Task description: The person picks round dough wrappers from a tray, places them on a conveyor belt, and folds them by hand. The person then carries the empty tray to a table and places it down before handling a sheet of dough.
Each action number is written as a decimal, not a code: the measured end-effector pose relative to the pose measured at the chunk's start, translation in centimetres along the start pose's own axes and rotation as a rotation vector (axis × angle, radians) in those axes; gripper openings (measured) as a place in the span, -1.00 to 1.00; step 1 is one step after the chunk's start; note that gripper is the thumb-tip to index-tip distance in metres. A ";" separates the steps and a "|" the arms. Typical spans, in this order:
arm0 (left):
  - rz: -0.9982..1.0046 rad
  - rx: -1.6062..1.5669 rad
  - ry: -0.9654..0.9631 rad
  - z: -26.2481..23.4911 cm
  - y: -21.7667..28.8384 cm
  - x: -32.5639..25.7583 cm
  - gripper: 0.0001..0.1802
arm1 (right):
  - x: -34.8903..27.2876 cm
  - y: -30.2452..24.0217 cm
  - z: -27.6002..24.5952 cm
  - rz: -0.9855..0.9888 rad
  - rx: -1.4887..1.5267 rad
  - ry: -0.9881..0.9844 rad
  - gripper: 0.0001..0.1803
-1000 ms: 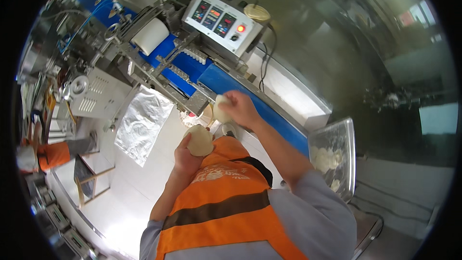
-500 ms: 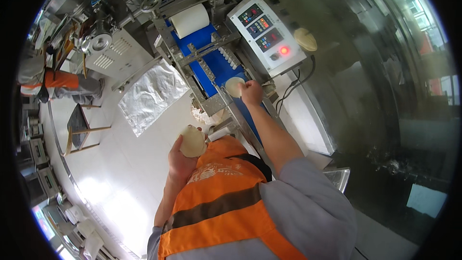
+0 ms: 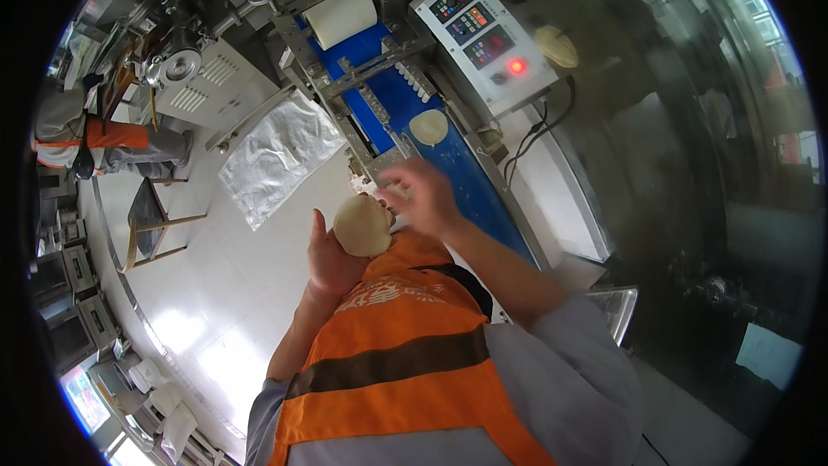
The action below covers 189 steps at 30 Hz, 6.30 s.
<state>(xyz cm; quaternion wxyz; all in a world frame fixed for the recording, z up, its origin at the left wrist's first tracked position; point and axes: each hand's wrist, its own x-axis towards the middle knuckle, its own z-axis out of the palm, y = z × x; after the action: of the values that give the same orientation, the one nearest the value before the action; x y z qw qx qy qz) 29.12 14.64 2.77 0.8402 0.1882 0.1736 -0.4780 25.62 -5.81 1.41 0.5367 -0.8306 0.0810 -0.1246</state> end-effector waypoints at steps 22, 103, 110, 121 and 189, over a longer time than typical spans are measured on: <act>-0.130 0.108 0.133 -2.3 -2.4 -0.6 -0.49 | 0.2 10.1 -2.2 0.376 0.515 0.251 -0.60; 0.040 0.420 -0.244 -0.1 -2.2 1.2 -0.35 | -4.8 -3.9 1.3 0.168 -0.043 -0.012 -0.69; -0.027 0.474 -0.184 1.1 -2.2 0.6 -0.50 | -6.5 -3.3 1.5 0.256 0.121 0.073 -0.76; 0.081 0.312 0.249 -1.6 -2.0 1.3 -0.58 | -5.0 1.0 -2.5 0.675 1.487 0.284 -0.47; -0.160 0.673 0.232 -3.7 -0.6 1.1 -0.50 | -9.8 10.4 2.9 0.374 -0.260 0.700 -0.79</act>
<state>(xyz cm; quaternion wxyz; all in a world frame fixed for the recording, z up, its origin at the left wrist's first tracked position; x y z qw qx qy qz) 28.72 15.30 -1.04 0.6660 0.4929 0.1150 -0.5480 17.12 -4.94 -10.34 0.3806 -0.7699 0.4232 -0.2887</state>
